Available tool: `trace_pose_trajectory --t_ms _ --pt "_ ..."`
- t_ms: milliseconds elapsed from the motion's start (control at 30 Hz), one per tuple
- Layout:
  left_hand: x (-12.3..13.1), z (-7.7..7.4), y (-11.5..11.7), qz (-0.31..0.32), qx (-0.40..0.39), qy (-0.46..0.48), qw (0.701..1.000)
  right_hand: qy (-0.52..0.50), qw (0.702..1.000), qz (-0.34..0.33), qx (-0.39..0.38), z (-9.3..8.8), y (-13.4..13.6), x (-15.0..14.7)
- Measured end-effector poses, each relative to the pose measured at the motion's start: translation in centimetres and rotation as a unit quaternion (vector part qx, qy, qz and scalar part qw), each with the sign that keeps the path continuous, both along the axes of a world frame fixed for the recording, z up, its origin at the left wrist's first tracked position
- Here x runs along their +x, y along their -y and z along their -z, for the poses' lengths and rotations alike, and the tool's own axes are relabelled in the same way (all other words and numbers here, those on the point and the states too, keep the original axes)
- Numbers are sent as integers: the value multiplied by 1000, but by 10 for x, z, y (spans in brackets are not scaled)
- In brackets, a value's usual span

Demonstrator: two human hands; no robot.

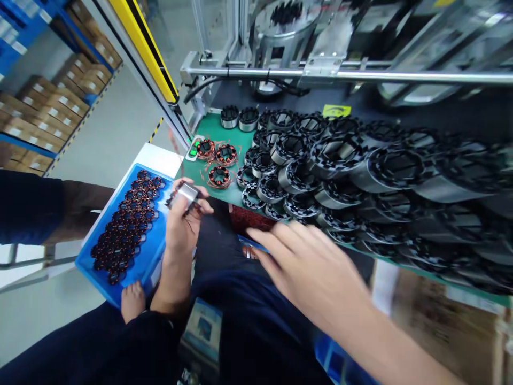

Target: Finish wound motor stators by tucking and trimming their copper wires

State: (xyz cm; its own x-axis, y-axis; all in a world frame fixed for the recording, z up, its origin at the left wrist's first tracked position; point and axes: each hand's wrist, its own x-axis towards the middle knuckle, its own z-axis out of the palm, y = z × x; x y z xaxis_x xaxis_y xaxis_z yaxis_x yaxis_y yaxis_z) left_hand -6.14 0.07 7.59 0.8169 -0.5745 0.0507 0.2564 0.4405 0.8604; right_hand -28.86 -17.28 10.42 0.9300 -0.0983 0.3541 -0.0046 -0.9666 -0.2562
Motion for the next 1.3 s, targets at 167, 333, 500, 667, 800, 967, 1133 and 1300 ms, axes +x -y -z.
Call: trace_pose_trajectory --t_ms 167,333,500,667,800,967,1133,1300 --pt "14 -3 -12 -142 74 31 987 -124 990 48 -44 31 -14 173" --pt "16 12 -38 -167 153 152 962 -103 993 -37 -52 31 -7 182" --pt "20 38 -35 -105 316 309 891 -32 987 -134 87 28 -23 60" --pt "33 76 11 -55 394 416 817 -57 952 -32 299 73 -54 -39" --pt "45 92 41 -84 431 463 770 -56 953 45 294 109 -68 -84" --pt "20 42 23 -138 393 569 710 -46 948 116 292 102 -59 -122" --pt "-39 2 16 354 244 459 778 -57 968 108 220 43 -27 -132" --pt "-104 21 33 480 145 292 815 -43 997 25 64 -7 -6 -110"
